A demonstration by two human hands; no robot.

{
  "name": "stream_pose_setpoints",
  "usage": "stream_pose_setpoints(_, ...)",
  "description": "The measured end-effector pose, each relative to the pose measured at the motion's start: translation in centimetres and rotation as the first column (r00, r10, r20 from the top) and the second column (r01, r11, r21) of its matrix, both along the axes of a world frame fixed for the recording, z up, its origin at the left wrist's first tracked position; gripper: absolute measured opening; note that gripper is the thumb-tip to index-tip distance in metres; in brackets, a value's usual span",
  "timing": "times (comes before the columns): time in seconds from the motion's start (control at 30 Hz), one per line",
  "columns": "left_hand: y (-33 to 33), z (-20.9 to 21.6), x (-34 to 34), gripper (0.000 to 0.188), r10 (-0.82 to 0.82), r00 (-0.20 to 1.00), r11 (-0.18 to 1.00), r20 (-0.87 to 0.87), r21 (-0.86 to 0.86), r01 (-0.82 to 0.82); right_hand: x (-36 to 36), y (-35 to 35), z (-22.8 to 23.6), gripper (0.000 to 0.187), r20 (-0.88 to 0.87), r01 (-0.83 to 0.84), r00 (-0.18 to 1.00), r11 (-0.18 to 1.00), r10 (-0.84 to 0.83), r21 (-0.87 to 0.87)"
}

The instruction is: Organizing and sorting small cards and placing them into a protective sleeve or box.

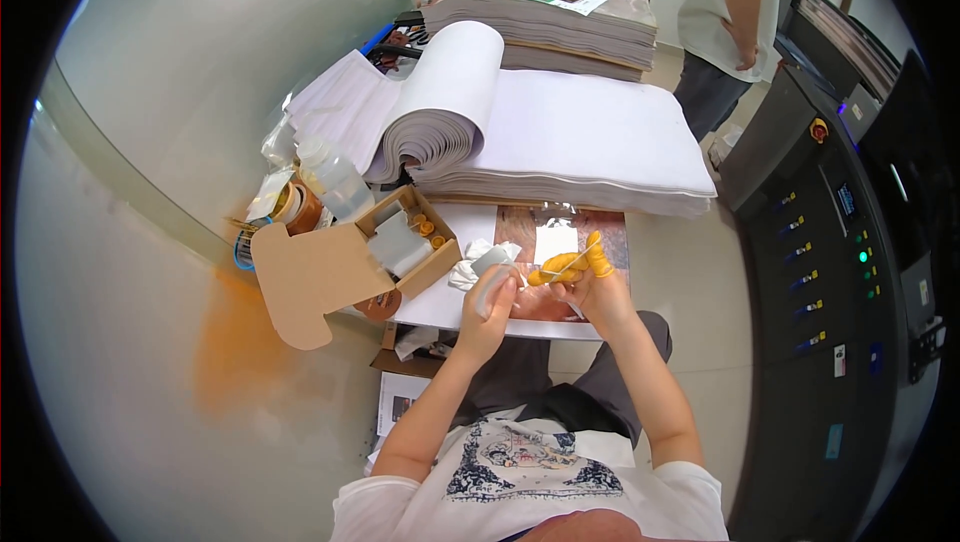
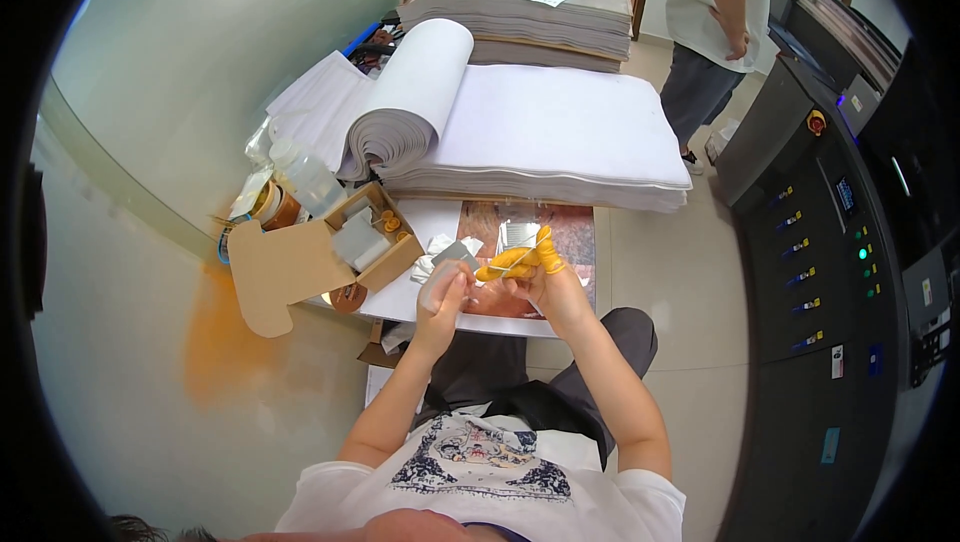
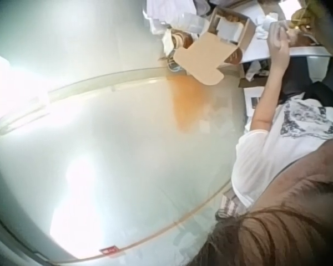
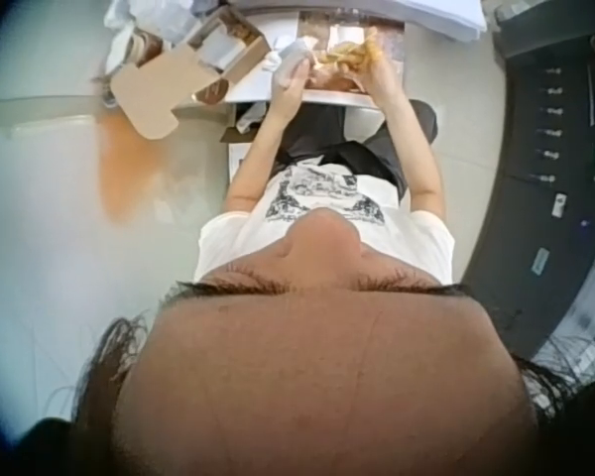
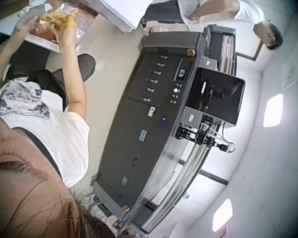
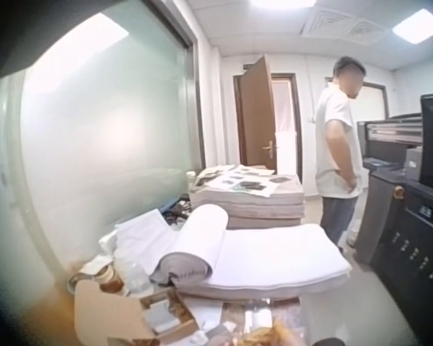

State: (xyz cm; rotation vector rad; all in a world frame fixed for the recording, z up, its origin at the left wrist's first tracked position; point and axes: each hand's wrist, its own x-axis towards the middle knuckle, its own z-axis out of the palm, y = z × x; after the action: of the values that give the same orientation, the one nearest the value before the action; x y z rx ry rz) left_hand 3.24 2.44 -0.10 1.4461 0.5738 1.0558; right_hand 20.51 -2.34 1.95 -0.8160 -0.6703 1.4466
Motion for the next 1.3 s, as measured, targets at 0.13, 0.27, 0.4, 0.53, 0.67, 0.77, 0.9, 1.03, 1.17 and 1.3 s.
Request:
stream_pose_setpoints(0.13,-0.1,0.3,0.0,0.008,-0.005,1.000,0.998,0.005,0.068,0.005,-0.5,-0.1,0.1,0.063,-0.016,0.039,0.999,0.999,-0.039,-0.015)
stream_pose_setpoints(0.27,-0.3,0.4,-0.2,0.007,-0.016,0.999,0.990,-0.033,0.139,0.020,-1.0,-0.3,1.2,0.060,0.009,-0.017,1.000,1.000,0.017,0.010)
stream_pose_setpoints(0.4,-0.2,0.0,-0.3,0.006,-0.017,1.000,0.991,0.004,0.130,0.017,-0.3,-0.6,1.0,0.051,0.063,-0.097,0.994,0.991,0.091,0.097)
stream_pose_setpoints(0.53,0.2,-0.5,0.1,0.009,0.019,0.998,0.994,-0.067,0.105,-0.012,-0.6,-0.8,0.7,0.039,0.154,0.040,0.987,0.998,-0.047,0.051)
stream_pose_setpoints(0.67,0.1,0.6,0.5,0.014,0.027,0.974,0.984,-0.227,0.179,0.015,-1.1,-0.4,0.7,0.042,0.357,0.127,0.921,0.987,-0.153,0.097)
stream_pose_setpoints(0.77,0.1,0.1,0.4,0.015,0.015,0.978,0.981,-0.209,0.191,0.026,-0.8,-0.3,1.3,0.049,0.564,0.072,0.819,0.994,-0.106,0.082)
stream_pose_setpoints(0.9,0.3,0.8,0.0,0.015,-0.004,0.987,0.966,-0.162,0.256,0.046,-0.6,-0.5,1.4,0.063,0.479,-0.002,0.877,0.996,-0.042,0.091)
stream_pose_setpoints(1.03,0.7,0.6,-0.6,0.017,-0.131,0.987,0.989,0.088,0.075,0.125,-1.1,-0.8,1.8,0.071,0.372,-0.100,0.928,0.979,0.027,0.178)
stream_pose_setpoints(1.17,0.6,0.5,-0.4,0.017,-0.268,0.963,0.959,-0.016,0.089,0.268,-2.4,-1.5,3.2,0.077,0.585,-0.124,0.810,0.967,-0.031,0.222)
stream_pose_setpoints(1.3,0.7,-1.5,-0.3,0.036,-0.226,0.964,0.927,-0.138,0.273,0.256,-4.9,-2.9,5.2,0.063,0.874,-0.192,0.366,0.892,-0.321,0.408)
